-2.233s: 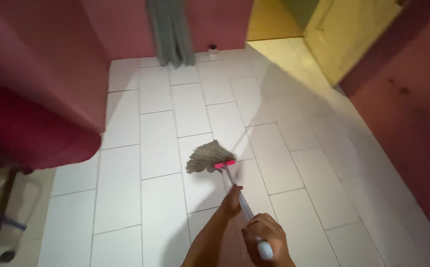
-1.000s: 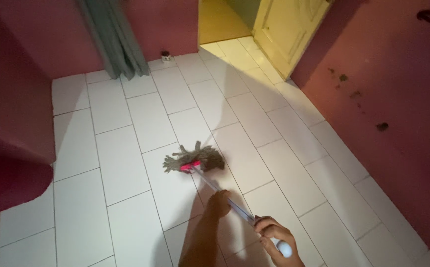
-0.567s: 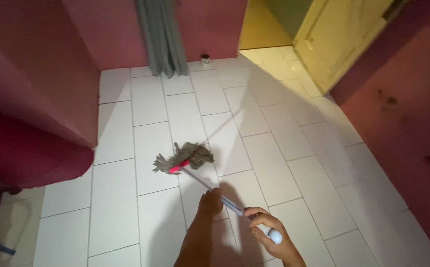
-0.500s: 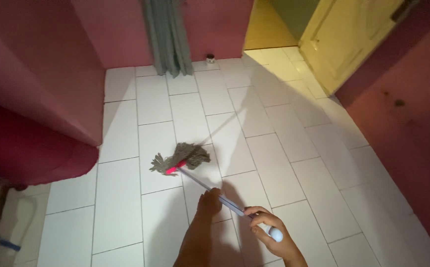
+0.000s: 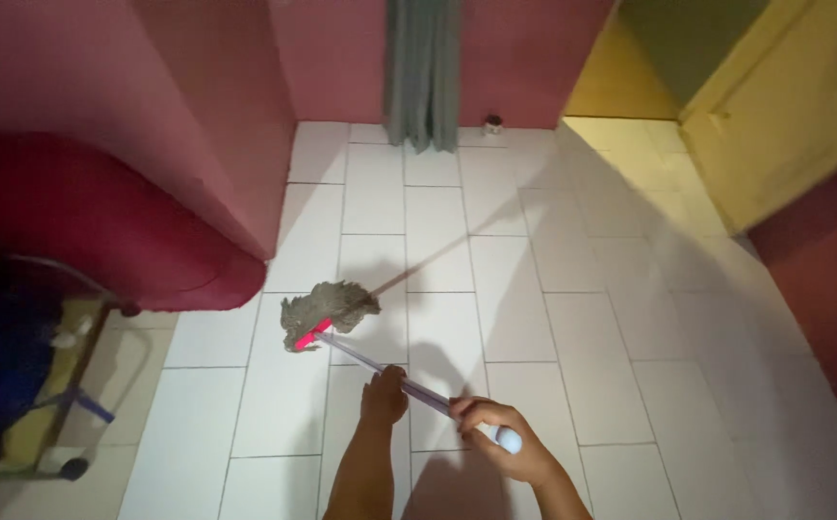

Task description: Mopping a tiled floor in a room using a standard mop

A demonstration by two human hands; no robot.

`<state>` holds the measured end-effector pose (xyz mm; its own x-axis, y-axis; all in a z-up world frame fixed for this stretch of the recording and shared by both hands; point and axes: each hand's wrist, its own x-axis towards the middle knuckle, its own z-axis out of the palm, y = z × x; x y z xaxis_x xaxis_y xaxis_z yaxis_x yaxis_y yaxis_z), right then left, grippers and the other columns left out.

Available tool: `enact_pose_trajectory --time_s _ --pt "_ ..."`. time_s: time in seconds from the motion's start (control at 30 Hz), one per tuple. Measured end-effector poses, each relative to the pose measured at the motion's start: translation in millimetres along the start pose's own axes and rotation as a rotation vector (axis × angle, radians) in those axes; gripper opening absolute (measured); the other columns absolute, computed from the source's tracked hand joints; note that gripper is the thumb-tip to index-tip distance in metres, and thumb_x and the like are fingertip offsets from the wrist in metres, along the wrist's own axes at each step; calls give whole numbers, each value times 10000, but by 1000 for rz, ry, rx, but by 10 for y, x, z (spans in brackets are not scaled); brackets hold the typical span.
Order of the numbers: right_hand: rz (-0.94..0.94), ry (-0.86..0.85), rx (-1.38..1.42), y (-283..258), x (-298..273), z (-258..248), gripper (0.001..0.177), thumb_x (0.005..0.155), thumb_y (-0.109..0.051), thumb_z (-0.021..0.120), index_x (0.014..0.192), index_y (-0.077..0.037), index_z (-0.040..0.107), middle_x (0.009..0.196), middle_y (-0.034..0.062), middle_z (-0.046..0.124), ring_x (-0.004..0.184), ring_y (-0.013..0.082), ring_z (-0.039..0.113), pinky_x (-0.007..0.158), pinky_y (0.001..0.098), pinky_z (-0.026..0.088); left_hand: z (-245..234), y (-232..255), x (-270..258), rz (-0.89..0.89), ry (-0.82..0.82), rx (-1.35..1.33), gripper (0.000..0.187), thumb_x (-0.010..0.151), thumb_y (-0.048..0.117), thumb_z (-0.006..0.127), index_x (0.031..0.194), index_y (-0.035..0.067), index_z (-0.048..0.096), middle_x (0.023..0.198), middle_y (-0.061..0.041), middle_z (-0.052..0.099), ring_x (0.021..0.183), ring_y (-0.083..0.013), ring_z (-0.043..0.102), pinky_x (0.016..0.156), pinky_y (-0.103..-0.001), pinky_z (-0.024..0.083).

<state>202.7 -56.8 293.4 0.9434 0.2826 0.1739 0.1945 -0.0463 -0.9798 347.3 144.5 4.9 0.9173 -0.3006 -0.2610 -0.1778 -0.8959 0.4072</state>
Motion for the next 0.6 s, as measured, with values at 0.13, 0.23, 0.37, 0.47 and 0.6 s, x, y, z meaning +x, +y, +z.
enact_pose_trajectory --time_s 0.13,0.23,0.37,0.47,0.6 --pt "31 -45 8 112 280 163 204 899 72 592 926 -88 714 1122 93 733 1177 248 684 979 387 532 -824 3 -328 -287 -164 -222 347 932 24 454 1171 250 568 1231 39 650 1272 -206 526 1106 -412 389" --pt "-17 -122 46 64 544 307 136 946 29 633 943 -87 703 1054 86 722 1183 288 685 1027 429 509 -510 -486 -204 -258 32 -216 418 861 22 453 1168 252 620 1173 25 684 1161 -256 607 948 -448 505" --pt "-76 -187 -1 151 865 517 63 972 -29 655 935 -74 681 1120 140 744 1206 293 691 1032 402 509 -432 -989 -200 -220 101 -174 427 857 100 543 1256 253 539 1312 9 599 1235 -287 549 997 -508 456" --pt "21 -198 18 41 1092 672 134 948 0 663 900 -115 712 1025 45 732 1207 271 701 965 400 549 -824 -1033 -369 -347 52 -302 510 849 26 466 1294 247 583 1341 67 603 1280 -179 520 1071 -367 422" --pt "19 -266 31 8 1332 836 100 946 -27 649 916 -98 712 1092 104 739 1163 268 694 944 383 531 -1045 -1171 -543 -443 85 -323 478 898 96 500 1346 242 579 1306 -40 636 1179 -246 615 1082 -387 430"
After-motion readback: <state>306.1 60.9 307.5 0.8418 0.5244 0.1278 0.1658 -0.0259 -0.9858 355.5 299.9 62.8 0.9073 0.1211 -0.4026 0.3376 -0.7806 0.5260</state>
